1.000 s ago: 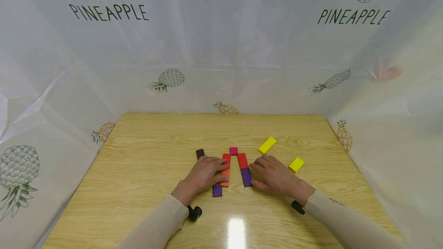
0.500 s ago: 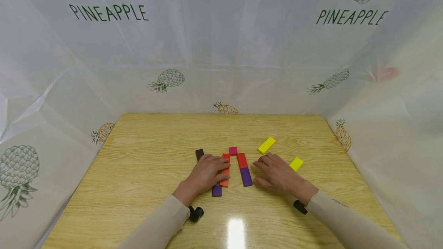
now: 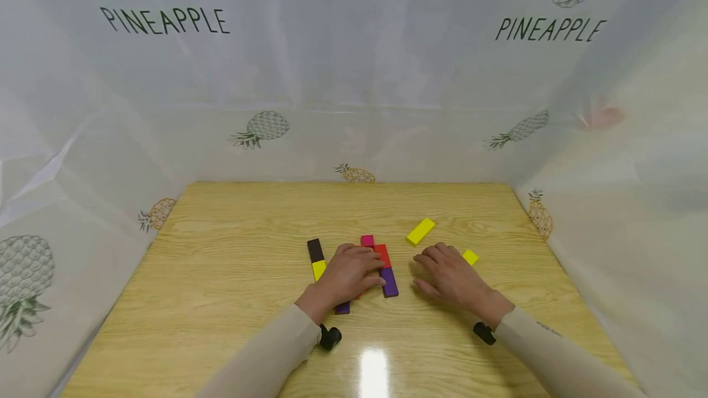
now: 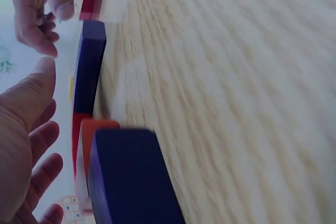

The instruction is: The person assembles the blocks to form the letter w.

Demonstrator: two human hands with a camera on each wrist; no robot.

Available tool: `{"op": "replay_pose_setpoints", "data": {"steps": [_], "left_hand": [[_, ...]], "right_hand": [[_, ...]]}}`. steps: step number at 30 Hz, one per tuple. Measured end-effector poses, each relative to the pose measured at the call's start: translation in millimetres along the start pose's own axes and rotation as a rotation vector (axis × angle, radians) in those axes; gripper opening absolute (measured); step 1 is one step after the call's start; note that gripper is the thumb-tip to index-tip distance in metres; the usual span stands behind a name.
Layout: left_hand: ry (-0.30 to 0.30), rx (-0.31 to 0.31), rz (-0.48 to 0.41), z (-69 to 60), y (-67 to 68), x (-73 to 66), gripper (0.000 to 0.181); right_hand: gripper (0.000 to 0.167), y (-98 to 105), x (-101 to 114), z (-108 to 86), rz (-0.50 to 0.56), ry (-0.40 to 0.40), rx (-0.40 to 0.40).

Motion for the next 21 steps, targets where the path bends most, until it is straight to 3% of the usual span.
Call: {"op": "replay_pose_setpoints", "data": {"steps": [6, 21], "left_hand": [[-0.006, 0.009, 0.025, 9.4, -2.4, -7.9, 0.047], [-0.006, 0.043, 0.074, 9.1, -12.8, -9.3, 0.049]], "right_hand": [[0.047, 6, -12, -12.3, -0.010, -0.042, -0.025], [0.043, 15, -29, -43.8, -0.017, -0.125, -0.081]]}}
Point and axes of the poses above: each hand's wrist, its own z-axis towards the middle knuckle, its own y-axis out of the back of the hand, x = y × z, the point moved 6 cm from there along z, towards the middle knuckle, and after that the axes turned 15 degrees about z, right-handed, at the moved point
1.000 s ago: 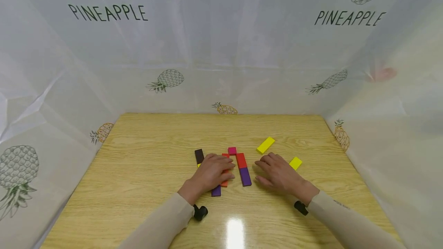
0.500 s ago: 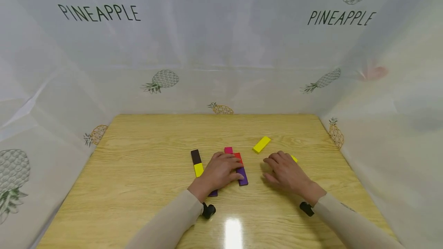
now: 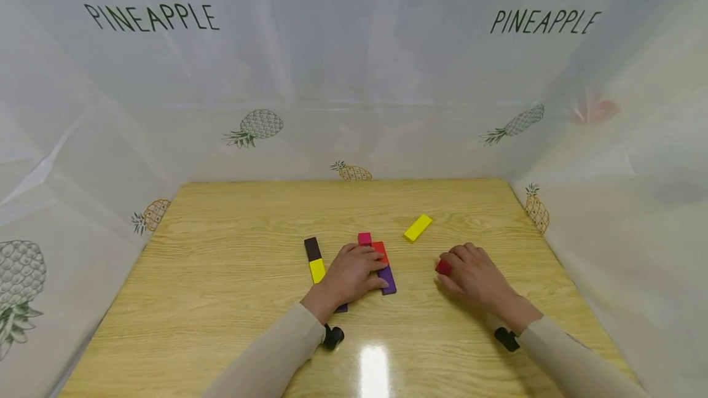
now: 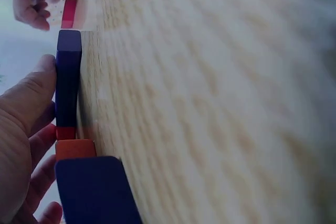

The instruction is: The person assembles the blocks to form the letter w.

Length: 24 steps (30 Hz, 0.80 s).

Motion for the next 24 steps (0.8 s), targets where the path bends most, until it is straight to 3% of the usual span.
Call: {"op": "replay_pose_setpoints", "data": {"steps": [9, 18, 24], "left_hand": [[-0.001, 0.023, 0.004, 0.0, 0.3, -1.0, 0.049], [0.002, 0.031, -0.004, -0.3, 0.7, -1.0, 0.048], [0.004, 0.034, 0.000, -0.9, 1.2, -1.2, 0.048]], "right_hand": [[0.033, 3, -7, -9.6, -0.017, 0.002, -0.024], [0.026, 0, -7, -5.3, -0.024, -0.040, -0.006], [0.018, -4, 7, -0.1, 0.042, 0.073, -0.026]]}}
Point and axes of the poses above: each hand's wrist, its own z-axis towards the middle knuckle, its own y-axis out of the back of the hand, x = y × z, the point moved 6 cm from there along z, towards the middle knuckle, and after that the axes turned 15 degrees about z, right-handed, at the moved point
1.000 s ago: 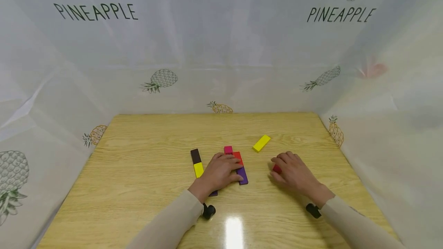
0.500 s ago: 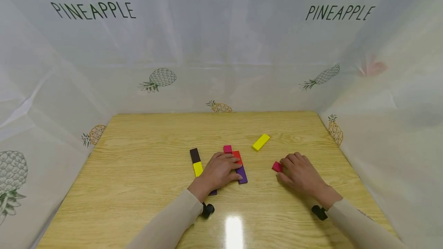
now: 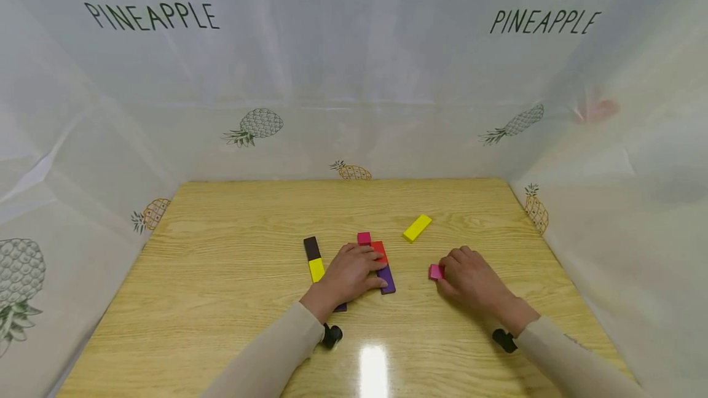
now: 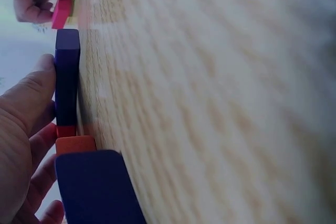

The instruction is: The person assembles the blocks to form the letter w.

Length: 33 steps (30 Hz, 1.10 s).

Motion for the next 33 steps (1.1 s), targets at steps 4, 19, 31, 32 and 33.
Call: {"op": "replay_pose_setpoints", "data": {"steps": [4, 19, 31, 32, 33], "left_hand": [[0.002, -0.005, -0.005, 0.6, -0.9, -0.1, 0.048], [-0.005, -0.014, 0.007, 1.1, -1.8, 0.3, 0.049], [-0.004, 0.000, 0.009, 1.0, -0.9, 0.3, 0.049], [-0.003, 0.000, 0.008, 0.9, -0.9, 0.2, 0.049], [-0.003, 0.000, 0.007, 0.8, -0.9, 0.2, 0.049]], "right_hand": [[0.017, -5, 16, 5.0, 0.031, 0.037, 0.027], [0.021, -26, 64, 23.3, 0.124, 0.086, 0.157], [0.022, -29, 67, 24.7, 0.094, 0.102, 0.172], [0.022, -29, 67, 24.6, 0.093, 0.101, 0.174], [0.022, -29, 67, 24.5, 0.093, 0.098, 0.176]]}}
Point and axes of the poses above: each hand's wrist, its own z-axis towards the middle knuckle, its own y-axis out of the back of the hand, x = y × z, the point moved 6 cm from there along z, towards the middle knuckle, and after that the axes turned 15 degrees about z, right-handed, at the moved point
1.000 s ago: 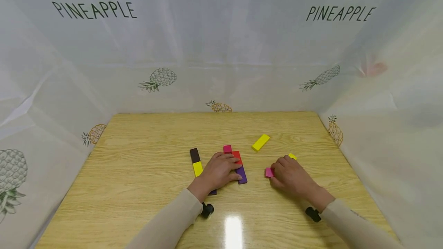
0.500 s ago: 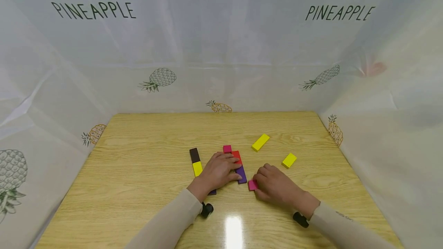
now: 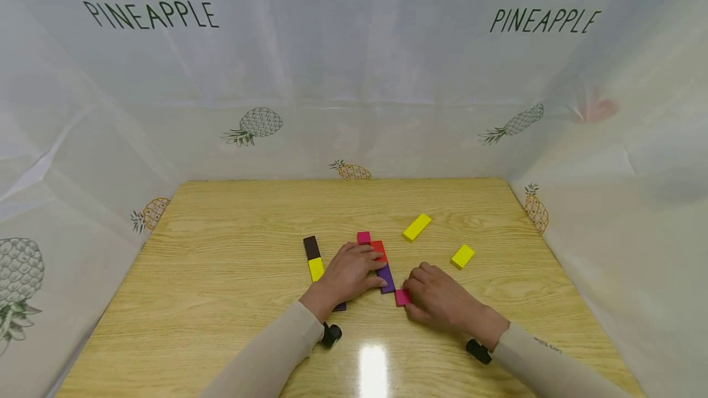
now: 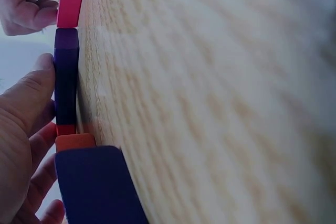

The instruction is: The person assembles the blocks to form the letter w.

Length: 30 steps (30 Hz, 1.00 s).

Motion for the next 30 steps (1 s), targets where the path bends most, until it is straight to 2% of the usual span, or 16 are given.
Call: {"op": "replay_pose_setpoints", "data": {"steps": [16, 24, 30], "left_hand": [[0.003, 0.012, -0.014, 0.8, 2.0, 0.1, 0.049], [0.004, 0.020, -0.001, 0.6, 1.2, 0.4, 0.049], [-0.002, 0.008, 0.002, 0.6, 1.0, 0.8, 0.050]], "right_hand": [[0.023, -0.7, -1.7, 0.1, 0.005, -0.037, 0.029], [0.023, 0.2, -1.1, 0.1, 0.009, -0.002, -0.005], [0.025, 0.7, -0.9, 0.3, 0.014, -0.003, -0.001]]}}
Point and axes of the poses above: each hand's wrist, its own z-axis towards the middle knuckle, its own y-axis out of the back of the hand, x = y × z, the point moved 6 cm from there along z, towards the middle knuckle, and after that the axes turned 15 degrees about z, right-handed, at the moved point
